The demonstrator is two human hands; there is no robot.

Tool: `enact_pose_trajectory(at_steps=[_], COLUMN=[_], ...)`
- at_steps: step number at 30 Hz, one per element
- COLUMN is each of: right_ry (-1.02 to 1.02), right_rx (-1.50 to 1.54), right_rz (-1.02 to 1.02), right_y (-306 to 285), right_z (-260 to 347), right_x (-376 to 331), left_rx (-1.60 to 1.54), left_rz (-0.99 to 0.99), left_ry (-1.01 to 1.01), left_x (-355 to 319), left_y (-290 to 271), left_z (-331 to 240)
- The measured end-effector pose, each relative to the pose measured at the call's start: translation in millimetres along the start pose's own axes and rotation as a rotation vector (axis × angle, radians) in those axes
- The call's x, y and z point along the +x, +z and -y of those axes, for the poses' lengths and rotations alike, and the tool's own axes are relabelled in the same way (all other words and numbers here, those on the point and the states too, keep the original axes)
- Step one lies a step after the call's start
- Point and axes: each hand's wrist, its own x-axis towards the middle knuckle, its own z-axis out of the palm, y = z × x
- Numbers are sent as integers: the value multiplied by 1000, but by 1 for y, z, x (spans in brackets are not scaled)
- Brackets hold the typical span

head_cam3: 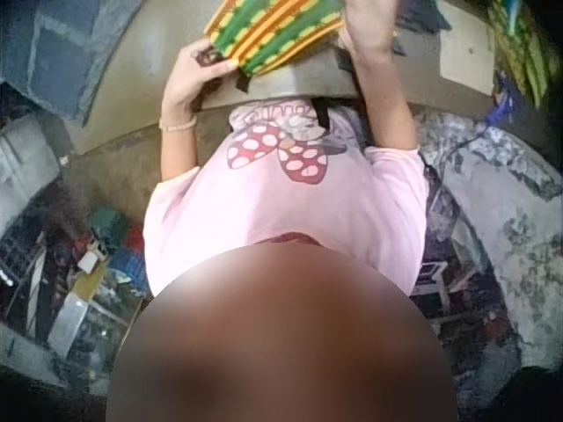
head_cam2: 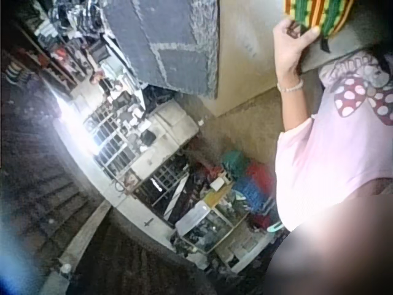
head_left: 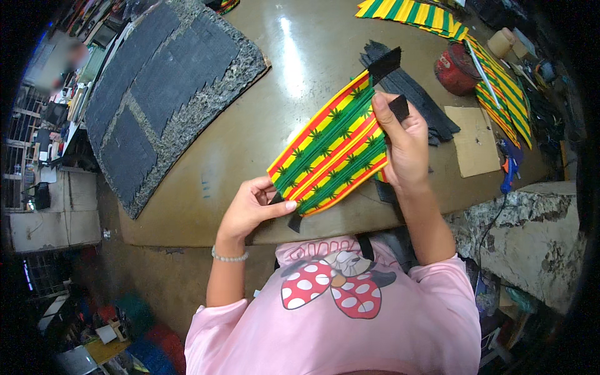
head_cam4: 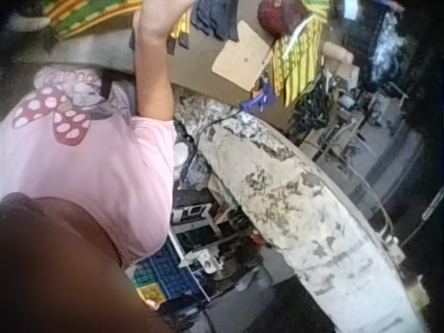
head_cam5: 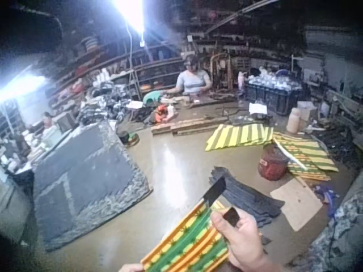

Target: The person aligns and folds patterned fabric strips with black mesh edges, then uses scissors to trim the mesh. The person repeats the process with additional strips, stacking the trimmed pieces on the table.

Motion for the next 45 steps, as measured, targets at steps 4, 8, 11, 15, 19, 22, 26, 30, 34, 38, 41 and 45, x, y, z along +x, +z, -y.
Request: enact_pose_trajectory(at_steps=[4, 8, 11, 15, 19, 22, 26, 30, 34, 38, 41, 45], right_ry=[-233, -469, -446, -387, -346, -314, -270, -206, -192, -128, 151, 137], right_rx=[-32, -205, -106, -1, 114, 197, 224, 154, -417, -839, -813, -671], right_rz=[36, 19, 85, 112, 140, 185, 192, 226, 238, 421, 508, 274], right_y=[5, 2, -1, 2, 3, 3, 4, 1, 0, 15, 19, 8], right_z=[11, 27, 36, 36, 34, 33, 34, 32, 18, -6, -17, -35], right_x=[-14, -35, -45, -51, -51, -52, -55, -52, -33, -20, -15, 7], left_rx=[-77, 181, 368, 551, 719, 784, 1016, 1127, 1266, 1359, 1375, 1268], left_rz=[-164, -274, -219, -71, 22, 21, 30, 18, 72, 228, 138, -407], left_ry=[166, 241, 167, -117, -217, -303, -143, 74, 262, 421, 453, 748], left_x=[1, -8, -14, -13, -9, -1, 19, 29, 28, 32, 40, 39], left_y=[6, -22, -54, -88, -100, -99, -89, -63, -22, 6, 7, -6], left_z=[-3, -23, -41, -53, -61, -70, -73, -77, -91, -99, -93, -58])
